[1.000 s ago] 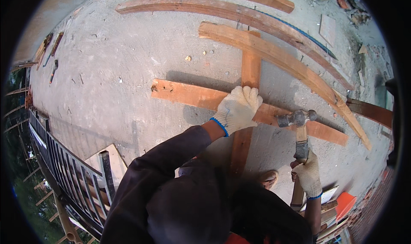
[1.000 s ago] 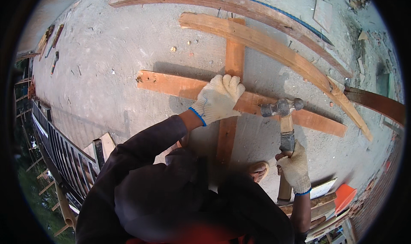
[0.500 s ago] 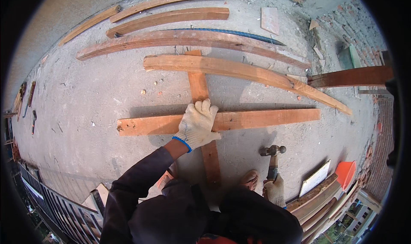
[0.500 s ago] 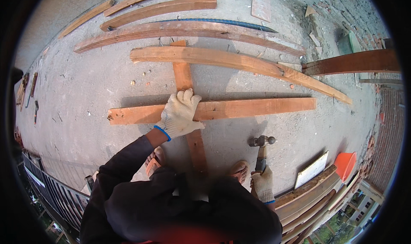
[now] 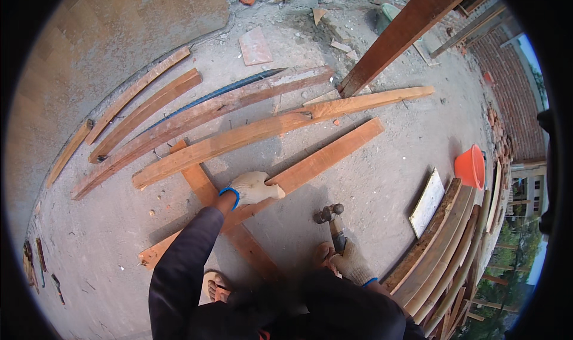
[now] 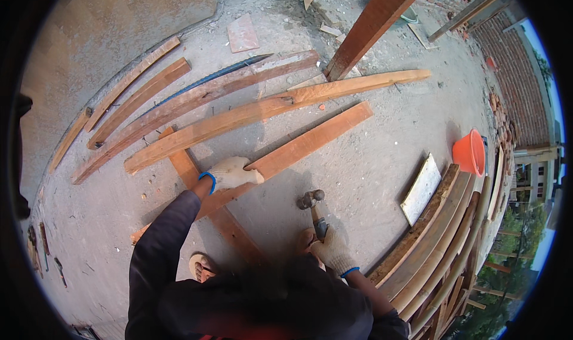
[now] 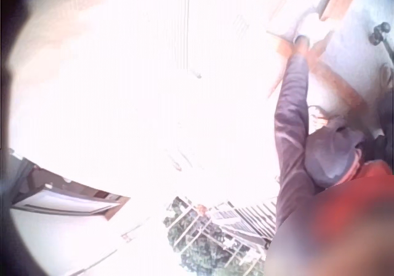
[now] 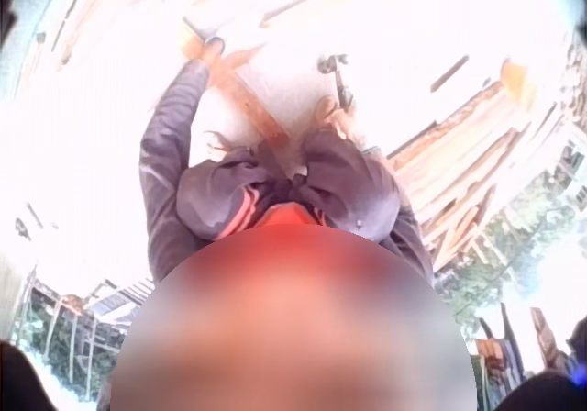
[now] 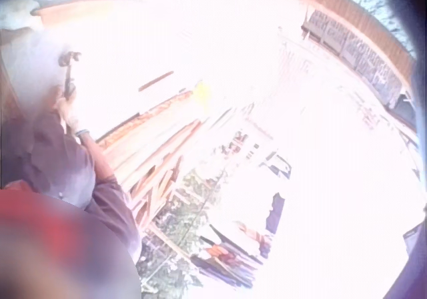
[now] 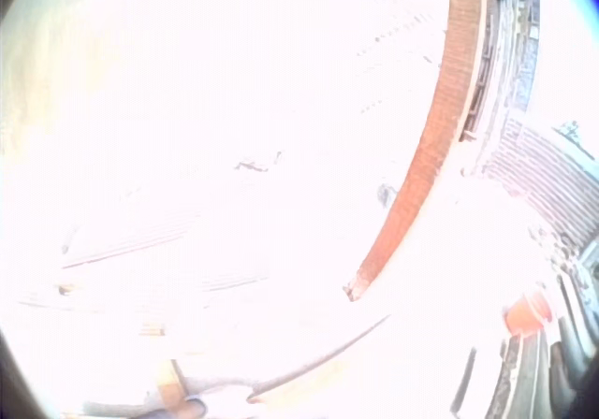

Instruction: The person assembles a small wooden frame by nailing planks together with a hammer and then uses a crowbar to pry and adjust the joints. The person handles several wooden planks, a hammer, and a crowbar on a concrete floor.

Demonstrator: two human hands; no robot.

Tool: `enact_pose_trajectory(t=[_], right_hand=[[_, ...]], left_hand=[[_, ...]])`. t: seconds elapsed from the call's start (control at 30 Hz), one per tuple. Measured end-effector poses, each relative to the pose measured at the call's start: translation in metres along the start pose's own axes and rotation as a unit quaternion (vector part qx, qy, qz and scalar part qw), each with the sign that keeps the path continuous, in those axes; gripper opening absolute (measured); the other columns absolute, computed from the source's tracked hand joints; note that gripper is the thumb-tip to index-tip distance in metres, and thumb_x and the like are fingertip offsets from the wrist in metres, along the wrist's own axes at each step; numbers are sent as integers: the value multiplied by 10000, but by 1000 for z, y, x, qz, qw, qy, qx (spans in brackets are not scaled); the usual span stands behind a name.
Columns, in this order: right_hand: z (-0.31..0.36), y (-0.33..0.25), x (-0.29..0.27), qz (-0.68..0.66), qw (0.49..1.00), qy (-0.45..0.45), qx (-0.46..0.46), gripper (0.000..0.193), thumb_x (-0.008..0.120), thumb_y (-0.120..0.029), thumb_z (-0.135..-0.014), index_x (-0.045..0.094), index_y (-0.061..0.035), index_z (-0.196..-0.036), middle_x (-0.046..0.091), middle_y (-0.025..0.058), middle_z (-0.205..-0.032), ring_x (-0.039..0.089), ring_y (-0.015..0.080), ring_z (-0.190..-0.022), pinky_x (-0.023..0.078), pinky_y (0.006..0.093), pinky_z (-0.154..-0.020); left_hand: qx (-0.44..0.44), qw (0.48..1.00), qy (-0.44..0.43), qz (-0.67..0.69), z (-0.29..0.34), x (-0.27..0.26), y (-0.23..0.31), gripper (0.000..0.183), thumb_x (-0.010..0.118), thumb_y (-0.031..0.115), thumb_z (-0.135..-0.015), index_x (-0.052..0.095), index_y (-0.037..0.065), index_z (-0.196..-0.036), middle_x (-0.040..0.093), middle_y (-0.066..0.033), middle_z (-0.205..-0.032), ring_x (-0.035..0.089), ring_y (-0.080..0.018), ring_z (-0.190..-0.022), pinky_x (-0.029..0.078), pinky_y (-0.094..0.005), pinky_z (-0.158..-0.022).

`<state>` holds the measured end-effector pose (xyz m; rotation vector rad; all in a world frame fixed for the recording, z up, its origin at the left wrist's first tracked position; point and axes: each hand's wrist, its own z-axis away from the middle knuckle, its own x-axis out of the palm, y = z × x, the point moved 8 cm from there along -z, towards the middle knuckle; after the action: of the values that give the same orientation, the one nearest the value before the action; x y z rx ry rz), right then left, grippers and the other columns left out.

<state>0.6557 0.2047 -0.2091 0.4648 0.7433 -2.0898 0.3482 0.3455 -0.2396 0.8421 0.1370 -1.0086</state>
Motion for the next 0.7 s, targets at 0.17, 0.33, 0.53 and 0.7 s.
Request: enact_pose_trajectory(t=[0.17, 0.33, 0.53, 0.7], right_hand=[[-1, -2, 7, -24, 999, -27, -16, 417, 694, -240, -702, 593, 45, -990, 666, 276, -881, 661, 443, -915, 515, 484, -786], [-2, 8, 3, 0, 1000, -7, -5, 412, 692, -246, -705, 594, 53, -973, 665, 269, -883, 663, 432, -916, 514, 472, -774], [-2, 3, 3, -82, 995, 18, -44, 396, 698, -200, -693, 593, 56, -977, 672, 227, -833, 686, 375, -829, 527, 453, -697], [4, -3, 5, -198, 978, 35, -51, 236, 615, -35, -701, 579, 38, -922, 615, 122, -642, 615, 229, -481, 470, 343, -412]], left_hand=[[13, 996, 68, -61, 36, -13, 25, 731, 701, 594, -685, 648, -11, -1092, 685, -235, -949, 671, -378, -908, 504, -439, -795], [16, 992, 83, -89, 116, -45, 52, 640, 740, 568, -694, 631, 9, -983, 655, -198, -837, 663, -327, -828, 504, -396, -747], [70, 968, 238, -43, 257, -120, 46, 585, 826, 495, -716, 624, 15, -982, 655, -130, -881, 652, -247, -827, 511, -364, -760], [36, 857, 506, 87, 386, -164, 4, 565, 900, 349, -632, 608, 51, -1013, 629, -47, -986, 586, -155, -901, 474, -329, -806]])
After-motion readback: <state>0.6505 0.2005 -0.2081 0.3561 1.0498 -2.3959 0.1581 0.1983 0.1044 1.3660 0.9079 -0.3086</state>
